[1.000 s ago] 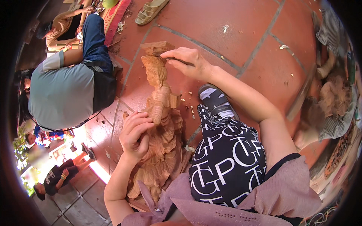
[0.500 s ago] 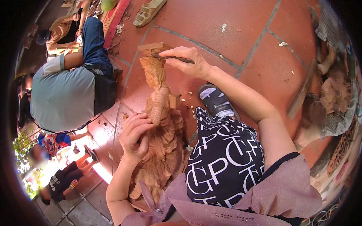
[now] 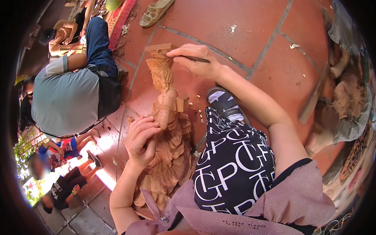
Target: The person carves a piece of wood using a small knife, shaping and refining its surface while sitting on the floor. The person holds the wood with one hand and uses the knife with the other to remove small shavings.
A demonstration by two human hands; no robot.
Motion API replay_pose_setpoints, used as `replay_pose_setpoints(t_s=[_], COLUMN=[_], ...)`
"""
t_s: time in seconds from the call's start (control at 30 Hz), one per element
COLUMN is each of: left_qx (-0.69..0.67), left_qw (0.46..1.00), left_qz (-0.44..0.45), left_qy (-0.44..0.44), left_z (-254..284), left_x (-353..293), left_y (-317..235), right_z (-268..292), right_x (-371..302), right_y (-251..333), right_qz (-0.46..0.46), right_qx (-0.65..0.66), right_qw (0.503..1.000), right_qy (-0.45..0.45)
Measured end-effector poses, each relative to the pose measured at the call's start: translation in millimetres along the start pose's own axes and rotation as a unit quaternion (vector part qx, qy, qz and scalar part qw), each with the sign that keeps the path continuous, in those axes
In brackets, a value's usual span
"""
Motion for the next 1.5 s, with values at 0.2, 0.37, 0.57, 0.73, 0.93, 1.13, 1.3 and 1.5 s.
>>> replay_pose_setpoints(t_s=[0.2,0.37,0.57,0.73,0.93,1.13,1.3,1.5], left_qx=[-0.002,0.001,0.002,0.002,0.002,-0.004,-0.004,-0.009], left_qw=[1.0,1.0,1.0,1.0,1.0,1.0,1.0,1.0], left_qz=[-0.004,-0.004,-0.007,-0.01,-0.014,-0.01,-0.014,-0.01], left_qy=[-0.007,0.0,0.0,-0.005,-0.007,-0.004,-0.011,-0.004], left_z=[-1,0,1,1,-1,0,-1,0], left_x=[0,0,1,1,-2,-2,-3,-3], left_y=[0,0,0,0,2,3,3,2], right_z=[-23,-19,-20,-25,-32,-27,-25,4], right_x=[18,7,17,17,24,23,23,-3], right_y=[3,8,18,19,16,22,12,4], right_qz=[0.075,0.042,0.042,0.097,0.1,0.083,0.101,-0.03], right_qx=[-0.052,-0.074,-0.035,-0.063,-0.098,-0.083,-0.08,-0.041], right_qw=[0.996,0.996,0.998,0.993,0.99,0.993,0.99,0.999], right_qy=[0.012,-0.03,-0.013,-0.001,0.033,0.031,0.057,0.002])
Point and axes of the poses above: each hand's wrist, its own x-axis towards the middle knuckle, its own z-axis out of the back of the hand, y = z × x, the point moved 4 cm from there along x, towards the middle knuckle, and after that the axes turned 15 degrees about -z, right-handed, at the moved point
